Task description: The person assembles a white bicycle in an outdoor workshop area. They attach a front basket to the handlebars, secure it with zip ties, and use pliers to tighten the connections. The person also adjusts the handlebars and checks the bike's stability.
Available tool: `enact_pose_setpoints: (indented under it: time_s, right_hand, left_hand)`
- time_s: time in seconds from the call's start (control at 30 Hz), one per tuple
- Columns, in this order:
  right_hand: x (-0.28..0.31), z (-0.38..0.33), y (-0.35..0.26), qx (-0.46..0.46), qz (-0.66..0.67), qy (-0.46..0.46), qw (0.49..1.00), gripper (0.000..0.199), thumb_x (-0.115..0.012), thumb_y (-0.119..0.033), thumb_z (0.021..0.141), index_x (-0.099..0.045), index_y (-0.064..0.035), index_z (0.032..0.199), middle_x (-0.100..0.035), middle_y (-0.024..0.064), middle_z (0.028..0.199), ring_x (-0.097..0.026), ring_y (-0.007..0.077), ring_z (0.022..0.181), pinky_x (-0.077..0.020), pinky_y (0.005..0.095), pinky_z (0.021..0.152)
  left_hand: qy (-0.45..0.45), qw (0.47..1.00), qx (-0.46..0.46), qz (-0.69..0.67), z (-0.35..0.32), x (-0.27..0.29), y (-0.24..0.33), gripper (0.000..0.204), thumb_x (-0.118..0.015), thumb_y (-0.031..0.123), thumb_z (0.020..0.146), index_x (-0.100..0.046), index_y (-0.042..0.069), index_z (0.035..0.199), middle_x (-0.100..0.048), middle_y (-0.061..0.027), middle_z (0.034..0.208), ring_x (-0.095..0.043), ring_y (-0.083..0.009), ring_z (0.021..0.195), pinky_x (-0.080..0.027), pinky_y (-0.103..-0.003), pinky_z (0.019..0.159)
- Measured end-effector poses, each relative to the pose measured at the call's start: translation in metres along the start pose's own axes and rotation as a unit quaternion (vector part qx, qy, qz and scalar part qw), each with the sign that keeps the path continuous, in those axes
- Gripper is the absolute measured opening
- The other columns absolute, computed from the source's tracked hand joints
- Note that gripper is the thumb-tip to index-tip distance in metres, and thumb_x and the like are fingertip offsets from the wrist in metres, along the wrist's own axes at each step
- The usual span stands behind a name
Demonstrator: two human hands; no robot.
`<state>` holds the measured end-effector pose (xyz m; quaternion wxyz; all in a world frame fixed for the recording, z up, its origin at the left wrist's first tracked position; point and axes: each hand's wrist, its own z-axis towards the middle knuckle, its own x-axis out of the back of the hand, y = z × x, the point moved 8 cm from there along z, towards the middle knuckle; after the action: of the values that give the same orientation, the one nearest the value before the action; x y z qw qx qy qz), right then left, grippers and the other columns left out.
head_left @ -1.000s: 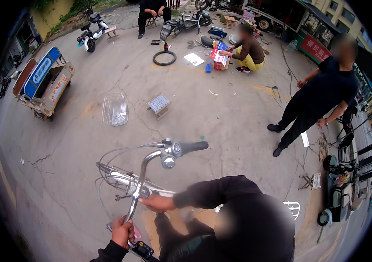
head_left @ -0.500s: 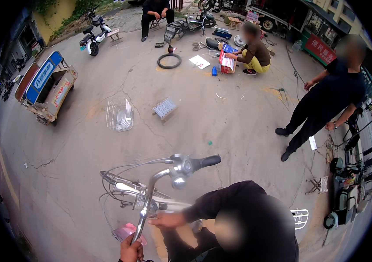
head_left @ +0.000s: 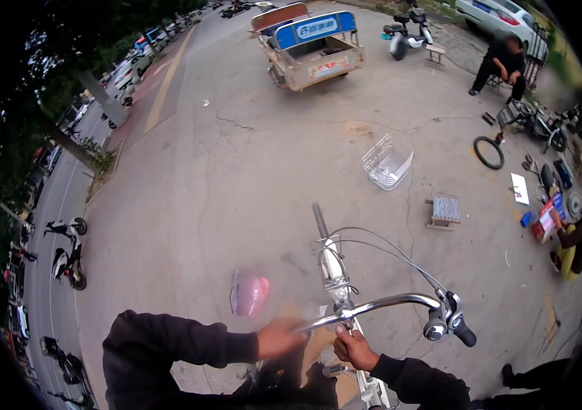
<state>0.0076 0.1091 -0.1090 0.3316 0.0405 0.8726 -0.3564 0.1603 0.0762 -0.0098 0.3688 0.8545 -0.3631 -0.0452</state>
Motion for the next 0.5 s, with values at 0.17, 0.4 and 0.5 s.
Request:
enact_pose_setpoints:
  time_s: [0.17,0.4,0.5]
  right_hand:
    - [0.003,0.002,0.012,-0.019,0.04,0.025,0.999,0.053,-0.044,-0.035,0.1,-0.032,-0.0115,0.055,-0.026,-0.0002,0.048,-0.023,0.0111,0.041,-0.0178,0.0271,0.04]
    - [-0.002,-0.001,0.01,0.028,0.045,0.045,0.998,0.052,-0.045,-0.032,0.099,-0.028,-0.013,0.053,-0.024,-0.0003,0.045,-0.022,0.0123,0.037,-0.0182,0.0278,0.036]
    - [0.002,-0.002,0.007,0.063,0.054,0.073,0.994,0.051,-0.046,-0.031,0.098,-0.028,-0.0138,0.054,-0.025,-0.0004,0.045,-0.021,0.0127,0.035,-0.0188,0.0282,0.035]
  left_hand:
    - [0.014,0.999,-0.029,-0.013,0.005,0.0,-0.015,0.047,-0.054,0.021,0.092,-0.049,0.004,0.135,-0.059,-0.007,0.079,-0.054,-0.0118,0.056,-0.044,-0.027,0.047]
    - [0.12,0.974,-0.179,0.064,0.016,-0.011,-0.043,0.041,-0.052,0.017,0.088,-0.053,0.002,0.127,-0.065,-0.0159,0.09,-0.062,-0.022,0.064,-0.051,-0.036,0.058]
    - [0.049,0.998,-0.042,0.008,0.002,-0.002,-0.003,0.045,-0.056,0.022,0.081,-0.059,-0.002,0.118,-0.065,-0.0213,0.087,-0.065,-0.0302,0.083,-0.049,-0.04,0.077]
